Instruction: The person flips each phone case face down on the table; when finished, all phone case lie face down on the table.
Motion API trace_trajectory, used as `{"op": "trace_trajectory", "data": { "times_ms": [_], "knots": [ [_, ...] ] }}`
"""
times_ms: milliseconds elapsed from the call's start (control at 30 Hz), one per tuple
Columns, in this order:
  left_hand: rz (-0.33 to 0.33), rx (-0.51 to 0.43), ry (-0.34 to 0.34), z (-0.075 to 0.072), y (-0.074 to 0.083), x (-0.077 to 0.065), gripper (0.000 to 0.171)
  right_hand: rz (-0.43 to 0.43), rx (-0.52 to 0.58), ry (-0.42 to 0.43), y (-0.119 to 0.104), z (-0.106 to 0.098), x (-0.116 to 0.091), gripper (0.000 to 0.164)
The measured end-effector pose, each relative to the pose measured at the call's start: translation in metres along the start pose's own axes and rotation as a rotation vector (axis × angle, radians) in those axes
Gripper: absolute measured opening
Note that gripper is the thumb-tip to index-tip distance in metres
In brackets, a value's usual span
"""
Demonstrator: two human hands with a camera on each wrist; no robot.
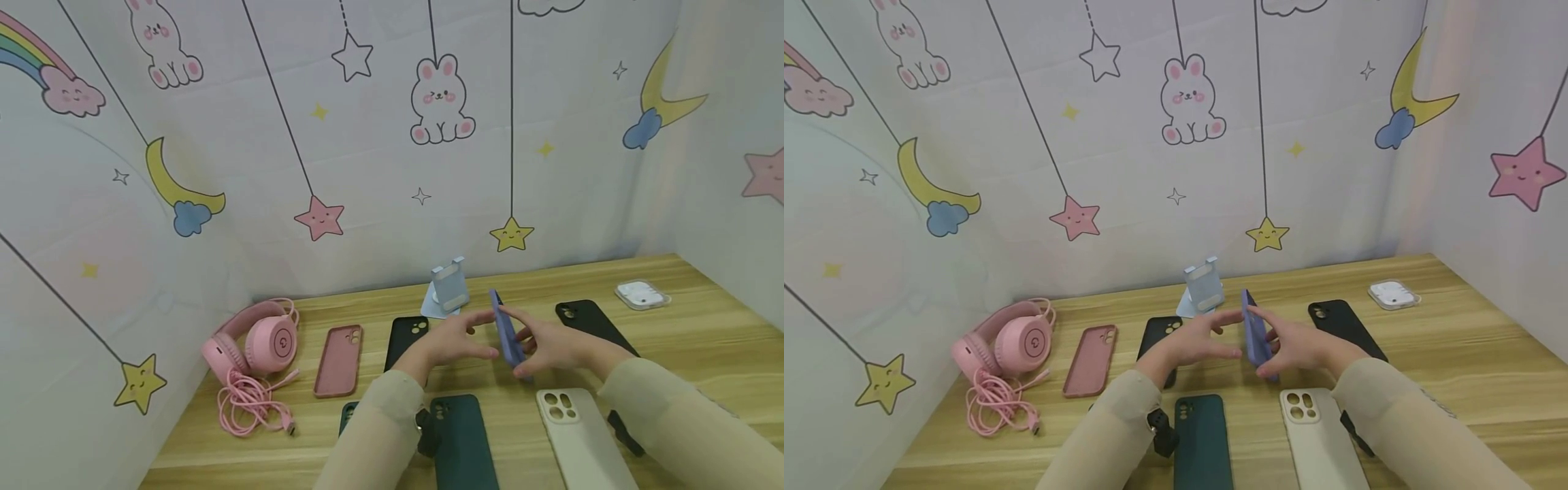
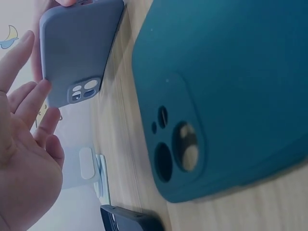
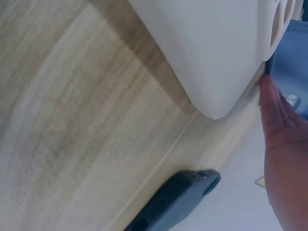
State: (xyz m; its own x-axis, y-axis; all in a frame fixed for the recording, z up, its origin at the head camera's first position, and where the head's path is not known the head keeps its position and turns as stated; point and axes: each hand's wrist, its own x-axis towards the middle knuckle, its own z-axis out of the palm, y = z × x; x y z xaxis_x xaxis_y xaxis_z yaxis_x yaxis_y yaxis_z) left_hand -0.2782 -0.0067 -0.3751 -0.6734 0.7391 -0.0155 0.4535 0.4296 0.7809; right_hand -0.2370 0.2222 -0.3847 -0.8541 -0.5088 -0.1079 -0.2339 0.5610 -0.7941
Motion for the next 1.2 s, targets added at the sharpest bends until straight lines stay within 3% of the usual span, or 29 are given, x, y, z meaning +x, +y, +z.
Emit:
{"op": "trace_trajectory", "data": {
  "times_ms": [267,567,1200],
  "knots": [
    [0.072,-0.062,-0.068,0.002,0.002,0.003,0.067,0.003,0.035,0.003,0.003,-0.002,-0.002,0.107],
    [-0.06,-0.01,-0.033,-0.001,-0.002,-0.002,0.071,0.011,-0.061,0.084,-0.001,-0.008,-0.012,0.107],
    [-0.089,0.011,-0.078,-0.002,-0.007,-0.003,0.075,0.04,-0.136,0.15,0.015,-0.018,-0.031,0.104]
  ]
}}
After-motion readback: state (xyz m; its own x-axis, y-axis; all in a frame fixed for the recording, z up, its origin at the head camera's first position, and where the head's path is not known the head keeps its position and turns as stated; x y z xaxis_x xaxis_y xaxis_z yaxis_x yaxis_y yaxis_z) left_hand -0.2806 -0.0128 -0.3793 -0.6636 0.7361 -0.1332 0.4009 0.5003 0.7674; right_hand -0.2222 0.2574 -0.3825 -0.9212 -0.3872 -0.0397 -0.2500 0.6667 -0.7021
